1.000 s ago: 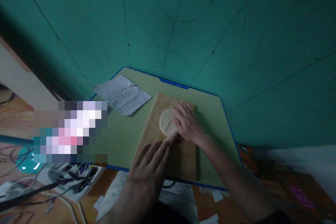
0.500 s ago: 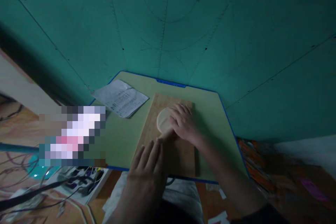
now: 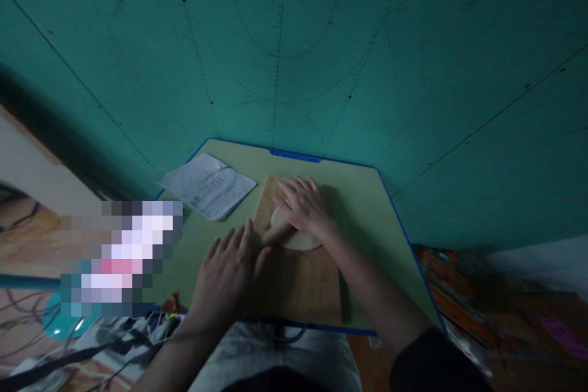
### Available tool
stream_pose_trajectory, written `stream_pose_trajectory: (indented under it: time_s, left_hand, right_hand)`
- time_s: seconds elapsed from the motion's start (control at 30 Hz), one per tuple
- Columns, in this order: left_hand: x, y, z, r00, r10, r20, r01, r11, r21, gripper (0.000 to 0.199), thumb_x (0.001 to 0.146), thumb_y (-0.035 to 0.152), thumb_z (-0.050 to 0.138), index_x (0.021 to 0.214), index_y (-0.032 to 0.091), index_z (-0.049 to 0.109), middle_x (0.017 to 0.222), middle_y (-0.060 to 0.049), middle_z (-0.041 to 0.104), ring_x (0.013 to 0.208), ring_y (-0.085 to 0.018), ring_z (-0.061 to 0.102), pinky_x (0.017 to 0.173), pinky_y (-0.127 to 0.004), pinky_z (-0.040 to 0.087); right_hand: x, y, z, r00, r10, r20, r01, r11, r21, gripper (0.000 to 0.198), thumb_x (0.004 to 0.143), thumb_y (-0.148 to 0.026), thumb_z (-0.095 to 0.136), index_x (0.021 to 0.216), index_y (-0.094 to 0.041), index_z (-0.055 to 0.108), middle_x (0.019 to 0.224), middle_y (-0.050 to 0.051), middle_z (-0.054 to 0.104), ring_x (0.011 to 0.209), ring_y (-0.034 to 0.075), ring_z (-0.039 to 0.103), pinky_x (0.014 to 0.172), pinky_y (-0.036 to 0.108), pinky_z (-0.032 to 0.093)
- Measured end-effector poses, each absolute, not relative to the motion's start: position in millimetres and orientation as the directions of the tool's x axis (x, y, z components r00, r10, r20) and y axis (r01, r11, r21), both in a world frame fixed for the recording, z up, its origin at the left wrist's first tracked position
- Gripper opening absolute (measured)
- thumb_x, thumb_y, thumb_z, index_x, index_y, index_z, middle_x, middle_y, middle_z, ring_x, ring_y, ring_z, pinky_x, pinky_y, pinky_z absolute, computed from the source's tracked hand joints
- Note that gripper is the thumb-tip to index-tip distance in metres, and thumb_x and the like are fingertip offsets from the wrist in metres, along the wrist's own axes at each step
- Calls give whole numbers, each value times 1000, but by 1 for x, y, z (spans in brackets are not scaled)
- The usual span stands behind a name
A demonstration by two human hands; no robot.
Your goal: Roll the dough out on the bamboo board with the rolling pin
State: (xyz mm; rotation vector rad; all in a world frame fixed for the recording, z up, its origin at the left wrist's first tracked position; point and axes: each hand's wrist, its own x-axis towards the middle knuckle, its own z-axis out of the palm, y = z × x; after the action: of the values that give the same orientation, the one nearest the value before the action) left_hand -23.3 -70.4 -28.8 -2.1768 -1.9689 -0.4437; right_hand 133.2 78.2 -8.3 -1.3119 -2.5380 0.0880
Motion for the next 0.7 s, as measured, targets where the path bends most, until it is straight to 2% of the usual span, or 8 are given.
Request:
stream_pose_trajectory:
  time_s: [0.07, 0.17, 0.3, 0.37, 0.47, 0.6, 0.7]
  left_hand:
    - [-35, -53, -27, 10, 944, 329, 993, -49, 109, 58, 103, 46, 29, 131, 5, 58, 119, -21, 71, 110, -32, 68, 91, -46, 56]
    - [-39, -46, -31, -6, 919, 395, 996, -31, 86, 55, 103, 45, 30, 130, 7, 59, 129, -24, 65, 120, -35, 63, 93, -49, 55]
    - [-25, -74, -40, 196, 868, 456, 978, -208, -24, 49, 100, 35, 38, 135, 4, 53, 141, -26, 56, 135, -37, 50, 101, -49, 51]
    - [-15, -92, -44, 303, 837, 456, 949, -308, -64, 52, 99, 31, 39, 142, 1, 46, 145, -26, 52, 137, -36, 48, 106, -48, 47]
    - [-4, -109, -46, 379, 799, 467, 919, -384, -88, 64, 98, 40, 42, 146, -1, 39, 146, -27, 51, 136, -36, 50, 108, -49, 45]
    - [-4, -102, -44, 322, 824, 467, 942, -330, -67, 69, 99, 51, 39, 145, 1, 42, 146, -25, 52, 134, -38, 51, 107, -52, 45]
    - [-13, -76, -40, 235, 861, 451, 969, -246, -34, 67, 98, 54, 40, 141, 4, 49, 146, -24, 53, 139, -41, 44, 109, -56, 41]
  right_hand:
    - [118, 89, -7, -510, 831, 221, 811, 551, -200, 48, 102, -47, 45, 137, -17, 57, 137, 11, 62, 135, 28, 46, 119, 52, 21]
    - [115, 91, -8, -496, 833, 246, 818, 543, -190, 44, 102, -46, 44, 132, -19, 60, 131, 10, 65, 132, 28, 49, 119, 52, 22]
    - [149, 59, -15, -519, 802, 296, 809, 573, -134, 46, 102, -44, 42, 134, -15, 59, 141, 15, 57, 139, 32, 42, 119, 54, 23]
    - [174, 37, -20, -530, 794, 297, 801, 584, -132, 47, 102, -42, 41, 136, -14, 58, 143, 17, 55, 139, 31, 42, 118, 51, 29]
    - [207, 12, -25, -579, 758, 298, 762, 634, -132, 49, 103, -43, 39, 138, -12, 55, 147, 18, 50, 143, 31, 36, 118, 51, 31]
    - [218, 11, -24, -647, 708, 284, 713, 693, -106, 54, 103, -43, 39, 145, -10, 48, 152, 19, 46, 145, 30, 35, 119, 53, 30]
    - [205, 32, -21, -652, 709, 268, 710, 695, -110, 55, 103, -44, 41, 146, -12, 48, 151, 17, 48, 144, 30, 38, 118, 52, 32]
